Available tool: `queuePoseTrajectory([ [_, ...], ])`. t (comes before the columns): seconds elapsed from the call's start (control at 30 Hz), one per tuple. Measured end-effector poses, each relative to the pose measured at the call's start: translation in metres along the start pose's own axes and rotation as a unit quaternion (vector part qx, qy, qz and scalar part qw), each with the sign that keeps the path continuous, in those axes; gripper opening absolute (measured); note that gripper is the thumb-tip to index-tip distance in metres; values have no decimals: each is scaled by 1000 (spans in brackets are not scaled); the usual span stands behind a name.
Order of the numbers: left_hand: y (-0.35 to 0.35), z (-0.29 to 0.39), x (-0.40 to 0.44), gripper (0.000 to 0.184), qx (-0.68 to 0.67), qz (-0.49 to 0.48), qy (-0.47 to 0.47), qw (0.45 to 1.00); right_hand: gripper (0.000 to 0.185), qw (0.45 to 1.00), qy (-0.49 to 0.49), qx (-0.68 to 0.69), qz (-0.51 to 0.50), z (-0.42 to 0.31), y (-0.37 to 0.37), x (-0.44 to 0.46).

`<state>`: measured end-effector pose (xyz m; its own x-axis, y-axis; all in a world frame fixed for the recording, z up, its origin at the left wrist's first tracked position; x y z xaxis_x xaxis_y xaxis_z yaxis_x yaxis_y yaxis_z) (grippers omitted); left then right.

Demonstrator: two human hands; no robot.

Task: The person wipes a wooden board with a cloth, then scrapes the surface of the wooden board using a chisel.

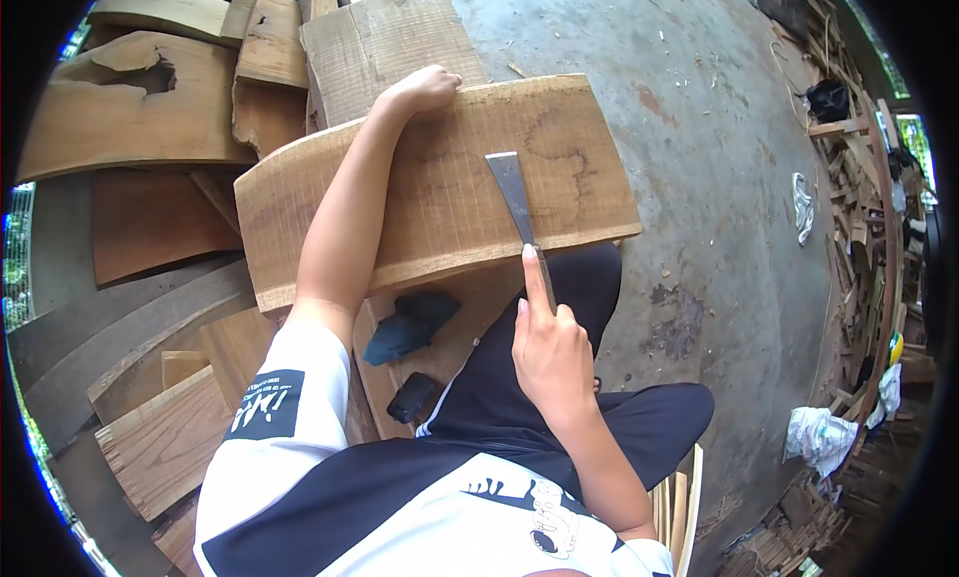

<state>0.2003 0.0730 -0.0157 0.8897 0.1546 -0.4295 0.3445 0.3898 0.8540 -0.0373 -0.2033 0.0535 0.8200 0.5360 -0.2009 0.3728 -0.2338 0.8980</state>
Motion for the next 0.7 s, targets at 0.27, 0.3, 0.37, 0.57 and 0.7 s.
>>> queuePoseTrajectory([
  [0.27, 1, -2, -2, 54, -83, -17, 15, 996, 68, 1000, -2, 11, 4, -5, -6, -7],
  [0.3, -1, -4, -1, 54, -84, -17, 16, 996, 68, 1000, -5, 16, -1, -6, -7, -10],
  [0.37, -3, -7, 4, 54, -94, -21, 10, 995, 68, 1000, -3, 15, -1, -7, -6, -12],
  [0.57, -8, -8, 15, 42, 8, -16, -12, 1000, 69, 1000, 4, -12, 23, -12, -12, -6],
  [0.7, -6, -6, 12, 42, -9, -32, 14, 999, 66, 999, 13, -22, 36, -14, -10, 35],
])
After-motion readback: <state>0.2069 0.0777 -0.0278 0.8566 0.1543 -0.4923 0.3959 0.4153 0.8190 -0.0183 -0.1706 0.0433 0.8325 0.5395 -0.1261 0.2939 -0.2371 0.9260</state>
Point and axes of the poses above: each hand's wrist, its own x-axis towards the middle knuckle, its own y-axis out of the back of the hand, z = x × y, the point moved 2 cm from there along x, towards the middle knuckle, and after that the axes turned 13 degrees about y, right-handed, at the moved point
